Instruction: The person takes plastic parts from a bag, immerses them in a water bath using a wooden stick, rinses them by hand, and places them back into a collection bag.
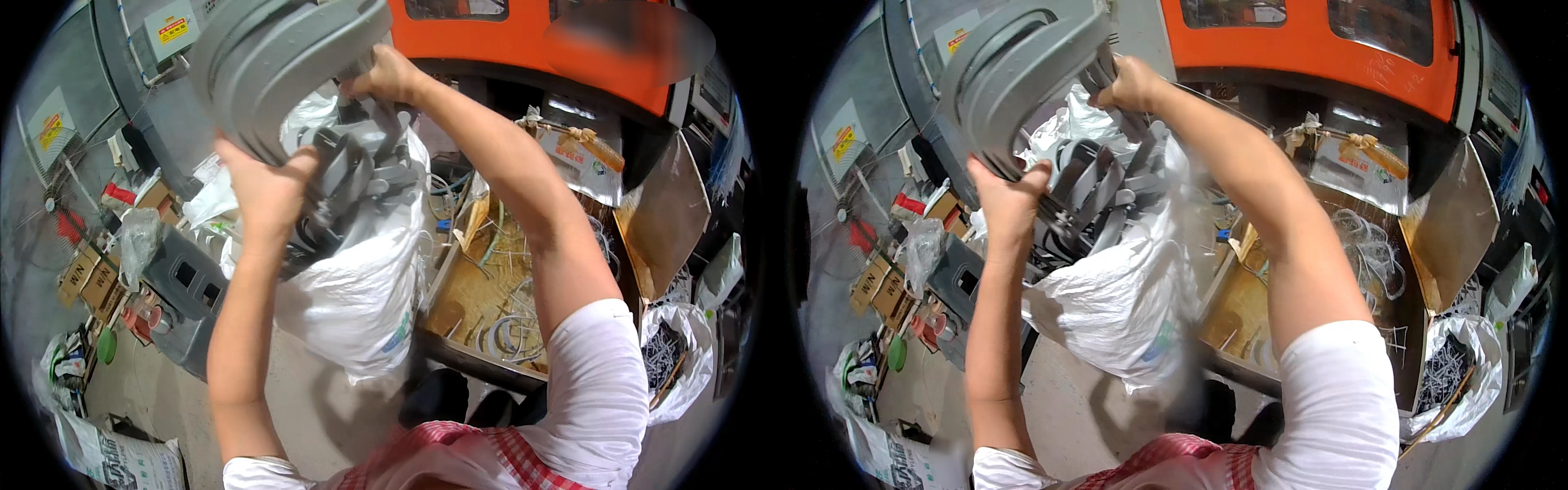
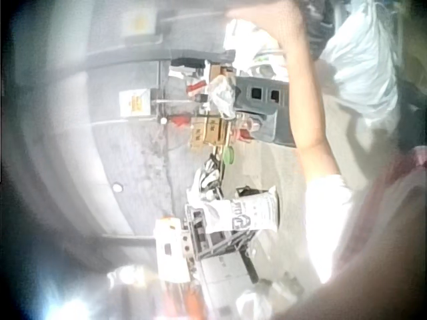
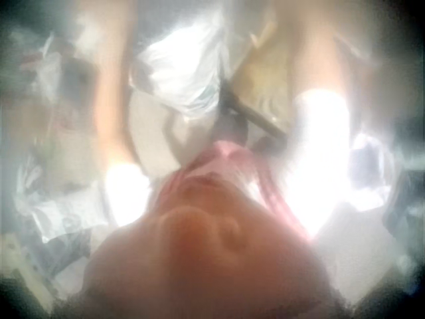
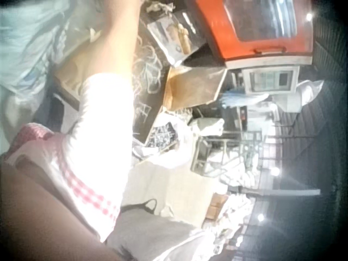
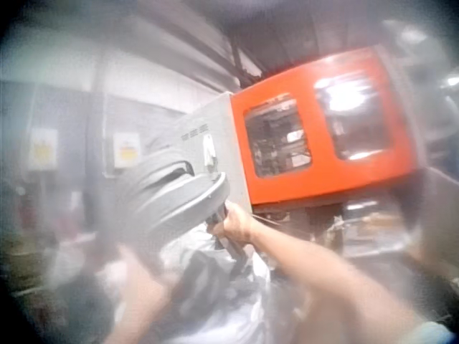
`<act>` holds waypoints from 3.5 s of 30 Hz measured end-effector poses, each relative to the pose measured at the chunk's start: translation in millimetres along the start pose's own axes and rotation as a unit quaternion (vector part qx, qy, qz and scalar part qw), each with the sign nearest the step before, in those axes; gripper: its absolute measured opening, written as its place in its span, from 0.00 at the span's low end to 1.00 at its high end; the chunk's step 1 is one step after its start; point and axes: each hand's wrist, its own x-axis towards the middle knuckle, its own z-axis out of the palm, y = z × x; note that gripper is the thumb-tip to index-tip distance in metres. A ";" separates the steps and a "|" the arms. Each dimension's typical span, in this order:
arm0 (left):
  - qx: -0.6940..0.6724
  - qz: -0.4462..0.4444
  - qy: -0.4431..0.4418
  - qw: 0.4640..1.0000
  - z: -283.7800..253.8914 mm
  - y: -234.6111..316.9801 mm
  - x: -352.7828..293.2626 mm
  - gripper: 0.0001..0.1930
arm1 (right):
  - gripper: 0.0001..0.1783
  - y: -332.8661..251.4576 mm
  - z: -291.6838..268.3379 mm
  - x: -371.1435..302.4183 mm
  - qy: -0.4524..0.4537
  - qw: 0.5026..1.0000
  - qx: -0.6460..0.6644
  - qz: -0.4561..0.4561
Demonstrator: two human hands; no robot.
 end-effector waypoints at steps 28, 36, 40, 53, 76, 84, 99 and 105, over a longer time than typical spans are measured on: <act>0.277 0.004 0.001 0.961 19.0 -60.3 -51.5 0.48 | 0.30 59.3 0.5 -41.4 -0.213 0.963 -0.114 0.116; 0.394 0.141 0.008 0.908 7.8 -56.8 -75.3 0.41 | 0.18 -11.7 29.0 -57.3 -0.057 0.992 0.088 -0.068; 0.273 0.236 0.044 0.932 -33.7 -28.9 -60.1 0.16 | 0.26 -10.8 55.0 -64.6 -0.193 0.978 -0.082 -0.008; 0.272 -0.026 -0.176 0.946 -67.8 -91.5 -15.1 0.32 | 0.39 -12.5 85.7 -73.6 -0.084 0.969 -0.211 -0.094; -0.312 -0.595 -0.162 0.723 291.1 -215.4 -351.3 0.17 | 0.37 198.8 27.4 -622.5 -0.127 0.771 0.054 0.621; 0.007 -0.665 -0.259 0.700 302.8 -338.7 -428.5 0.12 | 0.33 256.8 82.8 -589.6 0.121 0.598 -0.057 0.791; -0.117 -0.646 -0.338 0.675 318.4 -292.5 -443.8 0.13 | 0.37 243.1 37.0 -596.3 -0.053 0.684 0.375 0.623; -0.221 -0.660 -0.285 0.659 340.1 -227.8 -413.4 0.31 | 0.35 196.0 -31.2 -575.5 -0.049 0.821 0.227 0.522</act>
